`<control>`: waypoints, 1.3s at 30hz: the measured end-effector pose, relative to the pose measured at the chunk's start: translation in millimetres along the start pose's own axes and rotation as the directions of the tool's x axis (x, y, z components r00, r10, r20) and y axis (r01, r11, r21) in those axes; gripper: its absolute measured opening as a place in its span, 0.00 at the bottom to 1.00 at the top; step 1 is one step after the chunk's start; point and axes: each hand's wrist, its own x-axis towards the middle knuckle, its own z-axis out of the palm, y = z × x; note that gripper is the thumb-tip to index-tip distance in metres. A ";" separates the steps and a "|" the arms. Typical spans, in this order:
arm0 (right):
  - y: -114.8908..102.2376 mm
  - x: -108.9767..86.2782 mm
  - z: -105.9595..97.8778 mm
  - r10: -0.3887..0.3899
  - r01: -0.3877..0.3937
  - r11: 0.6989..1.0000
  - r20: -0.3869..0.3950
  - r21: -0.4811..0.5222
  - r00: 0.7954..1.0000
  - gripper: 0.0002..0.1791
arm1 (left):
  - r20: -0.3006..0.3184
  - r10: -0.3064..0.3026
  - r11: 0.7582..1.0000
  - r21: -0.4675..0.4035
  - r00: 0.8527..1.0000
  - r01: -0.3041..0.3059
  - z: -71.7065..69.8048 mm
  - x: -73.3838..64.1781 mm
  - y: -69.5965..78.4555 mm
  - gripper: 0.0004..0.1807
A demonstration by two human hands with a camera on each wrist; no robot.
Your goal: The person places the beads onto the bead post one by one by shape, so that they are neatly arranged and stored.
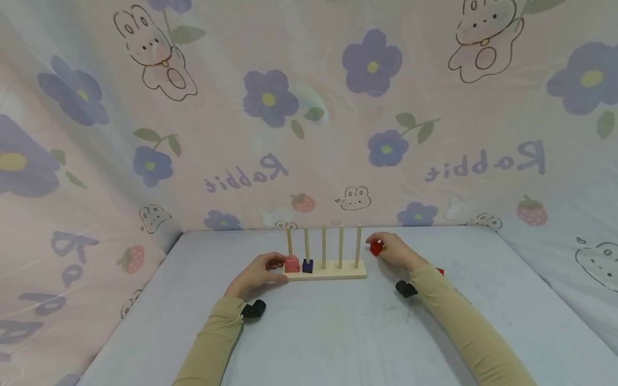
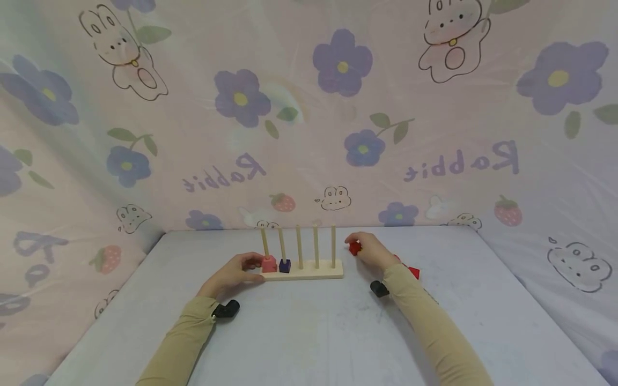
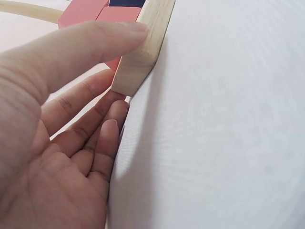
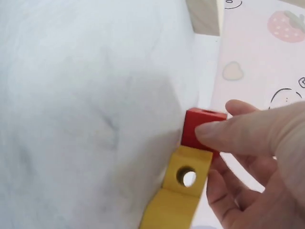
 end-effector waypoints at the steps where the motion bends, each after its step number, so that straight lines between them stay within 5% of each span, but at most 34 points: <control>1: 0.6 0.0 0.4 0.003 -0.003 1.000 0.004 0.001 1.000 0.25 | 0.002 0.008 1.000 0.000 1.000 -0.008 0.2 0.1 0.0 0.28; 10: -4.1 -2.1 -5.7 -0.012 0.013 1.000 -0.036 0.026 0.999 0.18 | 0.000 0.010 1.000 0.001 1.000 -0.010 0.4 0.5 0.3 0.28; 16: -25.1 -2.2 -26.5 0.011 0.010 0.992 -0.162 0.127 0.987 0.17 | 0.005 0.011 1.000 0.002 1.000 -0.011 -1.1 -0.1 1.3 0.28; 20: -52.3 -0.9 -42.8 0.027 0.035 0.977 -0.282 0.212 0.959 0.18 | 0.006 0.000 1.000 -0.008 1.000 0.000 -1.0 -1.0 2.1 0.27; 25: -95.0 1.0 -53.4 -0.013 0.168 0.927 -0.420 0.335 0.907 0.20 | 0.001 -0.015 1.000 0.011 1.000 0.015 -1.0 -1.3 3.2 0.28; 32: -154.0 4.8 -42.8 -0.121 0.374 0.786 -0.470 0.493 0.874 0.20 | -0.005 -0.017 1.000 0.016 1.000 0.017 -0.9 -0.1 2.7 0.28; 39: -200.2 4.1 -16.2 -0.179 0.379 0.796 -0.416 0.472 0.892 0.18 | 0.001 -0.024 1.000 0.003 1.000 0.024 -1.3 -0.9 2.2 0.28</control>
